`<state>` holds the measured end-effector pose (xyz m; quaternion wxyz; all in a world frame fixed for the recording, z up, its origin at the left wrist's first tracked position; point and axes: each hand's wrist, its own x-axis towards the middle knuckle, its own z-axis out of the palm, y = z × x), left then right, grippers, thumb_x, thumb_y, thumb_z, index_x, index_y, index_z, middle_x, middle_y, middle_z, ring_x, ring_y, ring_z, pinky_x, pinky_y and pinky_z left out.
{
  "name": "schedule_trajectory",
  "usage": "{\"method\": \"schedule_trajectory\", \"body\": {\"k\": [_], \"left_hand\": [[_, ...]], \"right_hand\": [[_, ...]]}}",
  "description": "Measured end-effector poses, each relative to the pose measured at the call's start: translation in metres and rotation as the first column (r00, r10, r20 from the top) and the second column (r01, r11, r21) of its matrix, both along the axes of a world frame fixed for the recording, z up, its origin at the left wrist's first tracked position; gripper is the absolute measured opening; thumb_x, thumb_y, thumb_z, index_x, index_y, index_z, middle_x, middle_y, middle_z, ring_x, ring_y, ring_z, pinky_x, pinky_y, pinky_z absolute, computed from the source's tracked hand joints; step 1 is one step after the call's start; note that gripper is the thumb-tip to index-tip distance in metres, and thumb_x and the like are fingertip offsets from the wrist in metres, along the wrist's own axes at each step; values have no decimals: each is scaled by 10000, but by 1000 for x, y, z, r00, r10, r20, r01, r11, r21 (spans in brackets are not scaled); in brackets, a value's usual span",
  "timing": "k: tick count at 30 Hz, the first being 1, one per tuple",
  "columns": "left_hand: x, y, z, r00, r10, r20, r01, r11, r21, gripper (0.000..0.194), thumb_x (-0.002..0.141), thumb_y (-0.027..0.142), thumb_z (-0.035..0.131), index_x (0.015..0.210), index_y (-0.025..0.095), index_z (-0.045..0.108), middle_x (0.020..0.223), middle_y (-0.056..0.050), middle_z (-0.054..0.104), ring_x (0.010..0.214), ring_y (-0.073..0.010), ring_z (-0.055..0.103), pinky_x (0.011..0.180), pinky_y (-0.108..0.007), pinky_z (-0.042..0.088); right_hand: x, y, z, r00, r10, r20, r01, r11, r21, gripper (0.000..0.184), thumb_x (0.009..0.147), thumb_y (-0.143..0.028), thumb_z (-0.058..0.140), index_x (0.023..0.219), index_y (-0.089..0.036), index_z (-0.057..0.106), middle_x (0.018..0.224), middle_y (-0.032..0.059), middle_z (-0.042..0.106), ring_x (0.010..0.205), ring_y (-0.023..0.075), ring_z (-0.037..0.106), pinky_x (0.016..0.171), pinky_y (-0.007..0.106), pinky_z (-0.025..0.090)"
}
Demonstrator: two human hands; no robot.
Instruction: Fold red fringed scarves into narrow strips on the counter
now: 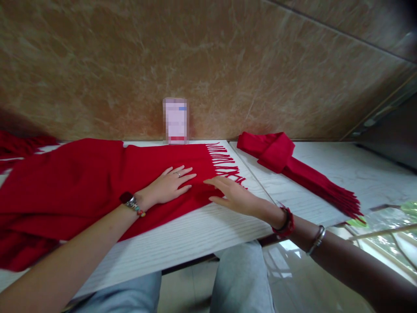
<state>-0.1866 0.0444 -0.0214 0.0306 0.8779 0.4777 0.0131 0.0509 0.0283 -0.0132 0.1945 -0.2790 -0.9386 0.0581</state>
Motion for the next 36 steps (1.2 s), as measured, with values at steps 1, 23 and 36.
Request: {"method": "schedule_trajectory", "body": {"k": [1, 23, 36], "left_hand": [[0, 0, 0, 1000, -1, 0, 1, 1000, -1, 464, 922, 450, 299, 1365, 319, 338, 1469, 20, 262, 1347, -214, 209, 1081, -420, 155], [1, -18, 3, 990, -138, -9, 138, 990, 11, 512, 896, 546, 311, 1371, 355, 308, 1482, 19, 223, 1363, -254, 147, 1078, -467, 140], [-4, -3, 1, 1000, -2, -31, 3, 1000, 11, 529, 899, 537, 299, 1390, 341, 272, 1483, 15, 216, 1361, -249, 157, 1076, -460, 153]], "right_hand": [[-3, 3, -1, 1000, -8, 3, 8, 1000, 19, 281, 830, -191, 541, 1103, -135, 565, 1022, 119, 629, 947, 216, 569, 823, 370, 466], [39, -9, 23, 940, 262, 218, -248, 964, -91, 128, 791, -99, 463, 760, -157, 573, 743, 59, 579, 741, 160, 497, 707, 288, 419], [103, 2, 25, 997, 67, 45, -69, 996, 48, 145, 778, -91, 447, 808, -155, 574, 791, 78, 591, 773, 168, 526, 705, 289, 440]]}}
